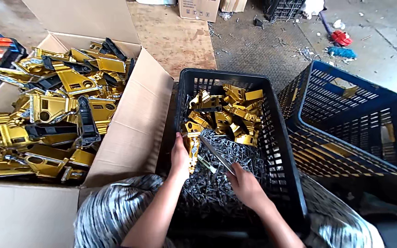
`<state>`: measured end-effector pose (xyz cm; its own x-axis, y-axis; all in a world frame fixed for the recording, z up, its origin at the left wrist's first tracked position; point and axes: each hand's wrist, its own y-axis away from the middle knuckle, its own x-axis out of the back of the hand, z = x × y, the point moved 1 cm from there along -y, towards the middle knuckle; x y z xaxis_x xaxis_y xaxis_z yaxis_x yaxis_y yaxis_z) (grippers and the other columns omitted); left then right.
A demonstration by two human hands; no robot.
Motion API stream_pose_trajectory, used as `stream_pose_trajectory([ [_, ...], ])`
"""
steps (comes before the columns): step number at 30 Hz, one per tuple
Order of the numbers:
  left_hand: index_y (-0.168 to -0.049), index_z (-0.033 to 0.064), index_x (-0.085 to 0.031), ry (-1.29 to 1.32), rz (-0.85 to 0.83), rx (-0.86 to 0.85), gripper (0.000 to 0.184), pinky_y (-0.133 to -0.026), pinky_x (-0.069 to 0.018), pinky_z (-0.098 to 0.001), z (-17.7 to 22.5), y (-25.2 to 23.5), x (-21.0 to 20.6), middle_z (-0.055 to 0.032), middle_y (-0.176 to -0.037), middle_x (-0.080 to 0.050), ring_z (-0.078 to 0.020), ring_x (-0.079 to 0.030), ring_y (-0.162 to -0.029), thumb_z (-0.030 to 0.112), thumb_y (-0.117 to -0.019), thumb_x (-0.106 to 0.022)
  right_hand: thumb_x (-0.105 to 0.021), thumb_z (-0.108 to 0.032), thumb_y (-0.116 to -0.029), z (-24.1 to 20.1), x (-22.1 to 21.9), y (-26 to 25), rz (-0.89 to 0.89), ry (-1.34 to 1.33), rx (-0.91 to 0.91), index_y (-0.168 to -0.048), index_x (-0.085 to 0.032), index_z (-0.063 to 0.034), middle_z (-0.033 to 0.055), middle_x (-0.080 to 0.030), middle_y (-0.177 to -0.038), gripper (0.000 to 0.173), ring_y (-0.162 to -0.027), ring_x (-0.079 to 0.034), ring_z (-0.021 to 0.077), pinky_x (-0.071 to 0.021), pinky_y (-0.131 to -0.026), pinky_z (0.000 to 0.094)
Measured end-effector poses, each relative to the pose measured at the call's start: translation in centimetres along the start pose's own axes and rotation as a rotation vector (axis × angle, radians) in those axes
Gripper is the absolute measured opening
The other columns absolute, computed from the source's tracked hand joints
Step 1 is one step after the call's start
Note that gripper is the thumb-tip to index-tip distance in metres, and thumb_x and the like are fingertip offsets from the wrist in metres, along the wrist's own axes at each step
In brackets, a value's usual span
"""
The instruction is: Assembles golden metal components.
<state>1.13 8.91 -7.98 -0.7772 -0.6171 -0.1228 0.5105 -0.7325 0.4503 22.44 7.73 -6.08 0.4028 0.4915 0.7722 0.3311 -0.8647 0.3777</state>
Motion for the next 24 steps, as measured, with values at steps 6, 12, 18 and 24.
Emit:
stream_pose_trajectory([
  [6, -0.136, 0.0053, -0.057, -0.146, -0.021, -0.124, 0.066, -0.103, -0.0473, -0.0477, -0.8, 0.4, -1.4, -0.0173, -0.129, -0.061, -0.0235, -0.058, -0.122, 0.052, -0.1099, -0.019, -0.033, -0.046, -0.111, -1.4, -1.3, 3.7, 0.817, -0.452, 0.59, -0.107, -0.052, -0.0125, -0.005, -0.05, -0.07, 0.039, -0.055, -0.05, 0.003, -0.047, -0.051, 0.0214],
  [12, -0.121, 0.0016, -0.063, -0.116, -0.007, -0.104, 0.062, -0.09, -0.0525, -0.0409, -0.5, 0.3, -1.3, -0.0149, -0.109, -0.065, -0.0189, -0.064, -0.103, 0.047, -0.1114, -0.023, -0.034, -0.034, -0.111, -1.8, -1.7, 3.6, 0.622, -0.523, 0.397, -0.107, -0.052, -0.0025, -0.0057, -0.044, -0.062, 0.036, -0.048, -0.045, 0.0043, -0.0438, -0.044, 0.0241],
  [18, -0.123, 0.002, -0.062, -0.121, -0.041, -0.087, 0.06, -0.082, -0.0545, -0.039, -0.7, 0.8, -0.7, -0.0134, -0.104, -0.065, -0.0184, -0.065, -0.093, 0.045, -0.1121, -0.021, -0.045, -0.03, -0.1079, -2.0, -3.2, 3.2, 0.218, -0.165, 0.112, -0.111, -0.058, -0.0013, 0.0059, -0.058, -0.067, 0.032, -0.059, -0.062, 0.0219, -0.0533, -0.058, 0.0416],
  [24, -0.118, -0.0008, -0.065, -0.507, -0.234, -0.346, 0.051, -0.09, -0.0535, -0.0413, -0.1, 1.0, -0.2, -0.0135, -0.1, -0.069, -0.0181, -0.067, -0.096, 0.034, -0.1126, -0.029, -0.049, -0.023, -0.1051, -0.9, -0.3, 0.1, 0.415, -0.479, 0.159, -0.108, -0.057, -0.0021, -0.004, -0.045, -0.064, 0.023, -0.051, -0.045, 0.0056, -0.0427, -0.05, 0.0254],
])
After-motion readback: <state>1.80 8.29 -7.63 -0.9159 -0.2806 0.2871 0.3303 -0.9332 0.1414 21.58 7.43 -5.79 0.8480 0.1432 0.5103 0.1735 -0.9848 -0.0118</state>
